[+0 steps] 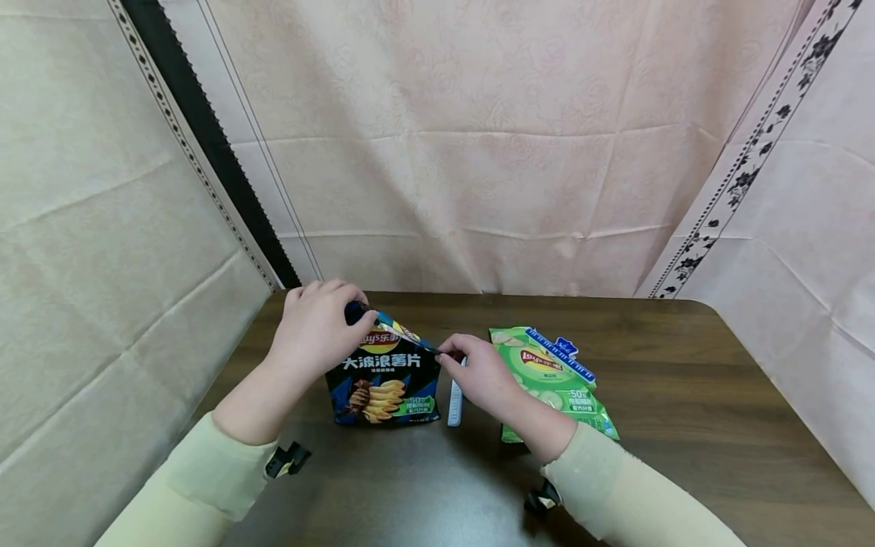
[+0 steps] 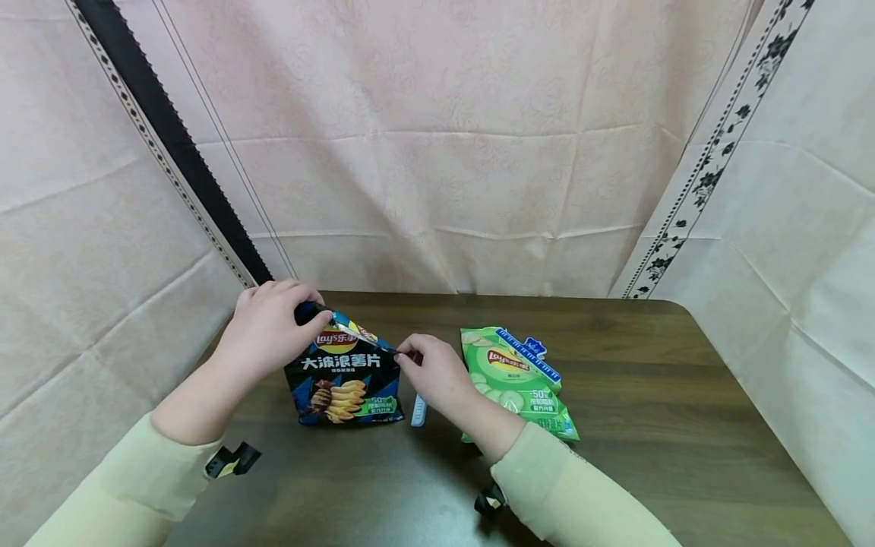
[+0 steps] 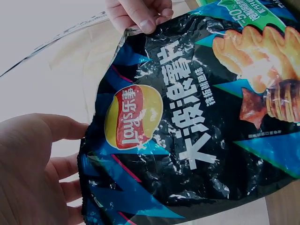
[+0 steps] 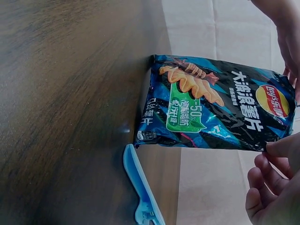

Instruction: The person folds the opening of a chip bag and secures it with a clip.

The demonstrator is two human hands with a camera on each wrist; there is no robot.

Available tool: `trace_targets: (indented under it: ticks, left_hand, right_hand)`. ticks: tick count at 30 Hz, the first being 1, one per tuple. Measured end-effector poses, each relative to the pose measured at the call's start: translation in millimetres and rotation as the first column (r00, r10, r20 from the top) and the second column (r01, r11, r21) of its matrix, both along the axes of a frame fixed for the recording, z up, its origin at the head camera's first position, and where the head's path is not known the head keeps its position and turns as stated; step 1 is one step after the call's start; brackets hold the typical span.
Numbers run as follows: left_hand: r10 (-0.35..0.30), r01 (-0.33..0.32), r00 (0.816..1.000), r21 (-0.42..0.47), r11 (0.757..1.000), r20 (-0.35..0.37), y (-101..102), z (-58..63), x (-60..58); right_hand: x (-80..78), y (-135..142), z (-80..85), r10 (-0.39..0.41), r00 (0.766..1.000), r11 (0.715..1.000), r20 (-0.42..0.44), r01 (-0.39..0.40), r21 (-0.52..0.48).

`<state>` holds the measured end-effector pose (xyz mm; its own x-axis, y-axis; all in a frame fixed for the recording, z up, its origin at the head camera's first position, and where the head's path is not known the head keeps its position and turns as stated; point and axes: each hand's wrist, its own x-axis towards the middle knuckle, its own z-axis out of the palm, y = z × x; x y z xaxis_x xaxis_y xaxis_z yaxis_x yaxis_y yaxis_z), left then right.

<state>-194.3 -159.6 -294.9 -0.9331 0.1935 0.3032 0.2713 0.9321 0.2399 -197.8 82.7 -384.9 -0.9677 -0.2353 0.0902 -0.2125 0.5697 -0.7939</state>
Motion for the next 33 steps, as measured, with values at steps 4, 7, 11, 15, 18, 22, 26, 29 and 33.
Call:
trace_targets:
  ticks: [4, 7, 11, 15, 18, 22, 26, 29, 33]
  left_hand:
    - [-0.008, 0.008, 1.000, 0.000, 1.000, -0.005, -1.4, 0.1, 1.6]
    - [-0.016, 0.016, 1.000, 0.003, 1.000, -0.006, -2.2, 1.0, 2.0]
    - [-0.029, 0.029, 1.000, 0.013, 0.999, -0.005, -2.9, 1.1, 1.5]
    - [-0.041, 0.041, 0.999, 0.024, 0.999, -0.009, -3.6, 1.0, 0.9]
    - [-0.048, 0.048, 0.999, 0.029, 0.998, -0.008, -4.6, 1.3, 0.8]
    - [-0.055, 0.055, 0.998, 0.038, 0.998, -0.008, -5.7, 2.6, 1.5]
    - [-0.059, 0.059, 0.998, 0.037, 0.998, -0.010, -6.4, 3.4, 1.6]
    - [-0.062, 0.063, 0.998, 0.028, 0.998, -0.017, -7.1, 3.6, 1.5]
    - [-0.068, 0.069, 0.997, 0.017, 0.998, -0.031, -7.9, 3.7, 1.6]
  right_hand:
    - [0.5, 0.2, -0.5, 0.004, 1.000, 1.000, -0.011, -0.004, 0.003]
    - [1.2, 0.3, 0.0, 0.007, 1.000, 1.000, -0.016, -0.007, 0.006]
    - [1.2, 1.3, -0.5, 0.017, 1.000, 1.000, -0.010, -0.017, 0.005]
    - [0.7, 2.9, -2.7, 0.039, 0.999, 0.999, -0.007, -0.039, 0.006]
    - [1.0, 4.2, -4.2, 0.051, 0.999, 0.999, -0.008, -0.051, 0.007]
    - [1.6, 5.1, -3.7, 0.054, 0.999, 0.998, -0.005, -0.054, -0.011]
    - [1.9, 4.3, -2.5, 0.060, 0.998, 0.998, -0.011, -0.060, -0.025]
    - [1.6, 3.0, -1.8, 0.072, 0.997, 0.997, -0.033, -0.072, -0.019]
    - [1.5, 1.6, -0.8, 0.073, 0.996, 0.997, -0.051, -0.073, -0.001]
